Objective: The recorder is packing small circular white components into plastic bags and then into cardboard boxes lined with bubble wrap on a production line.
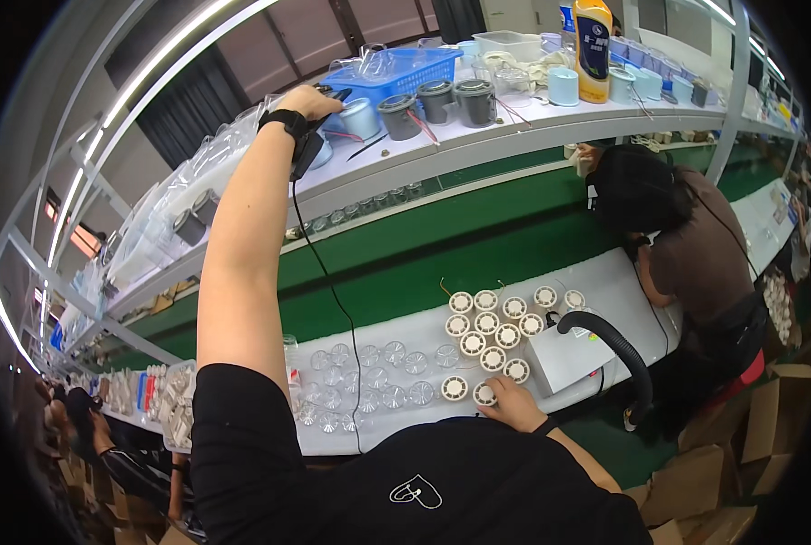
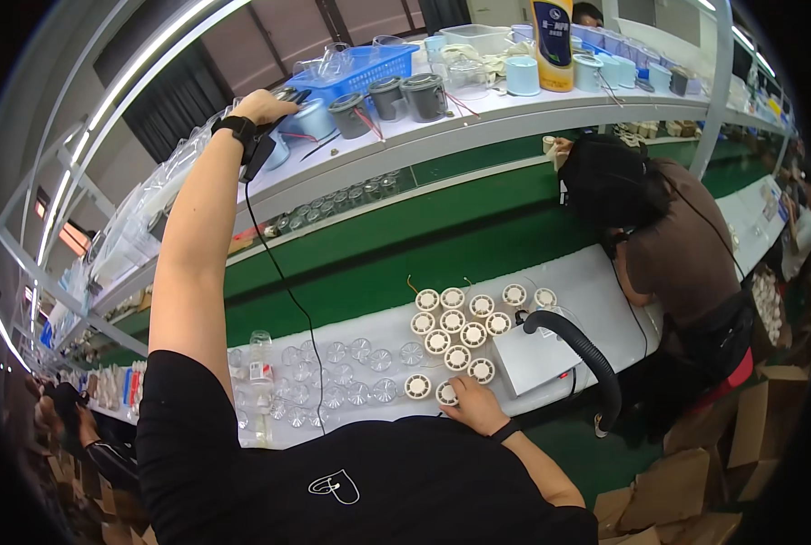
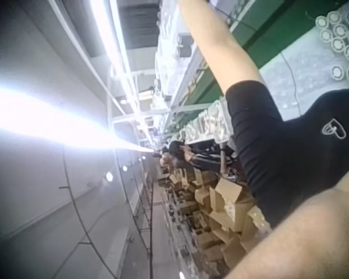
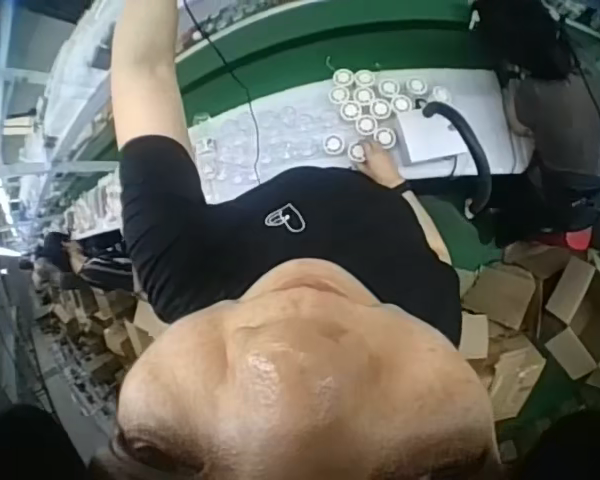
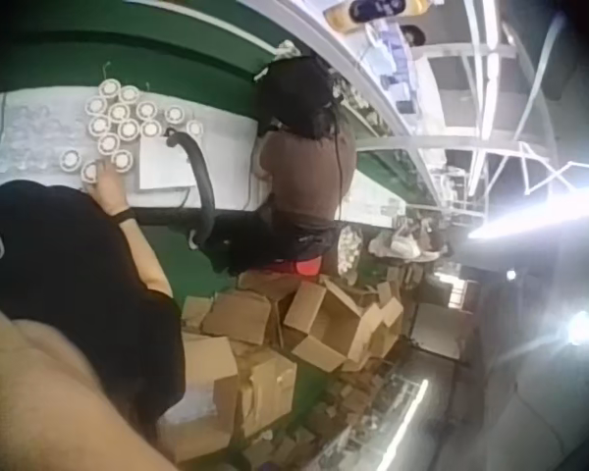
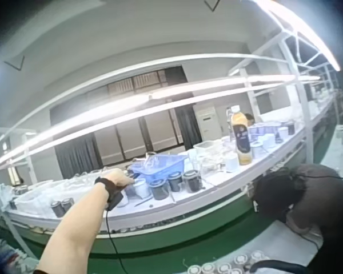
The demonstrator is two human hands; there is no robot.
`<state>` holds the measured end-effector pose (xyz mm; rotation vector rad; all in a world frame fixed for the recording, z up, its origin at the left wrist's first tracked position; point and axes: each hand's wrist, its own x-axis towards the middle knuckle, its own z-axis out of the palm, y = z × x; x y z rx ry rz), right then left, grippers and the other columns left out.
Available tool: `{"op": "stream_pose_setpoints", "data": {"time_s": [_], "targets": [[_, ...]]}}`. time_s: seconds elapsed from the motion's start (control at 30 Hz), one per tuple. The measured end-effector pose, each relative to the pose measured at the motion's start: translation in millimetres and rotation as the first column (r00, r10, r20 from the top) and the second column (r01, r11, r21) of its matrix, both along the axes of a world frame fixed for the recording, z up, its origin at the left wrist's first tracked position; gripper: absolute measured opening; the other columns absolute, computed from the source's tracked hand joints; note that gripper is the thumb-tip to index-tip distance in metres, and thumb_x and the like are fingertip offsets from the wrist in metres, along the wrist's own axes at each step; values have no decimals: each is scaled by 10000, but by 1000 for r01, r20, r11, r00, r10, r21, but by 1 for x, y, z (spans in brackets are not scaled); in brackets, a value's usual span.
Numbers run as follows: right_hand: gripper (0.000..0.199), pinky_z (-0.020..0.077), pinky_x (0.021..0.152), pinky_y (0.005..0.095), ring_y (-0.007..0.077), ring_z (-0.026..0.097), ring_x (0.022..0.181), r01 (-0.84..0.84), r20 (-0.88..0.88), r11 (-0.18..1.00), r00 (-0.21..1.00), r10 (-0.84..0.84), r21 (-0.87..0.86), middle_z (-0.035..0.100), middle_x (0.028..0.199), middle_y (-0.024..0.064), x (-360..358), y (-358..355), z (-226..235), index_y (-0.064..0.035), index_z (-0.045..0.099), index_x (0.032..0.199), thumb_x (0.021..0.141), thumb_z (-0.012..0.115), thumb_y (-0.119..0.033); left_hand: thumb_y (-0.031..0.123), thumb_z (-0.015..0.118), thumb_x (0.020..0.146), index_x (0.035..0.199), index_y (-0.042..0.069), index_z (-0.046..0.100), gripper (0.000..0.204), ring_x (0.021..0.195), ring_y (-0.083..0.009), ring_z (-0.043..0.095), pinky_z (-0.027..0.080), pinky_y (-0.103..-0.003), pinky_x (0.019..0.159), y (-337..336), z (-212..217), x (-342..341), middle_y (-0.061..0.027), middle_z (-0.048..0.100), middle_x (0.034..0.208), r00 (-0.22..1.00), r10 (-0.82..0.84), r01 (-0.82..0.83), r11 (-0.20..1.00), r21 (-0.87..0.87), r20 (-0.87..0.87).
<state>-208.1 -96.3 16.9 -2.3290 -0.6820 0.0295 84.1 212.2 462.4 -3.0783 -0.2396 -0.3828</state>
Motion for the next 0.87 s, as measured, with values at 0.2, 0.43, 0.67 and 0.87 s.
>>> {"op": "stream_pose_setpoints", "data": {"time_s": [0.2,0.43,0.67,0.87], "targets": [[489,484,806,389,318,569,964,-8,13,1000,1000,8,9,548,1080,131,7,0,-3,-50,534,1092,748,710,-349,480,693,621,929,-20,678,588,885,-269,641,490,-342,773,0,7,8,-189,661,938,1000,21,-21,1000,-12,-21],[471,488,783,391,310,564,954,-26,32,999,999,25,20,540,1052,130,7,3,1,-42,530,1080,756,698,-339,460,735,575,911,-49,674,614,830,-268,650,500,-324,723,5,17,-6,-199,662,921,997,-3,5,1000,-31,82],[468,490,783,389,312,561,956,-39,9,997,999,39,60,534,1051,134,7,3,5,-41,528,1077,749,703,-326,438,720,664,906,-45,652,544,708,-221,655,525,-321,580,45,52,-43,-176,665,828,985,-129,173,759,-628,116],[492,478,818,391,310,563,962,-50,-24,997,998,52,52,537,1074,135,9,2,2,-50,531,1092,730,722,-322,396,692,752,988,45,639,427,602,-211,649,527,-323,465,60,43,-69,-154,670,810,906,-288,358,128,-925,310]]}}
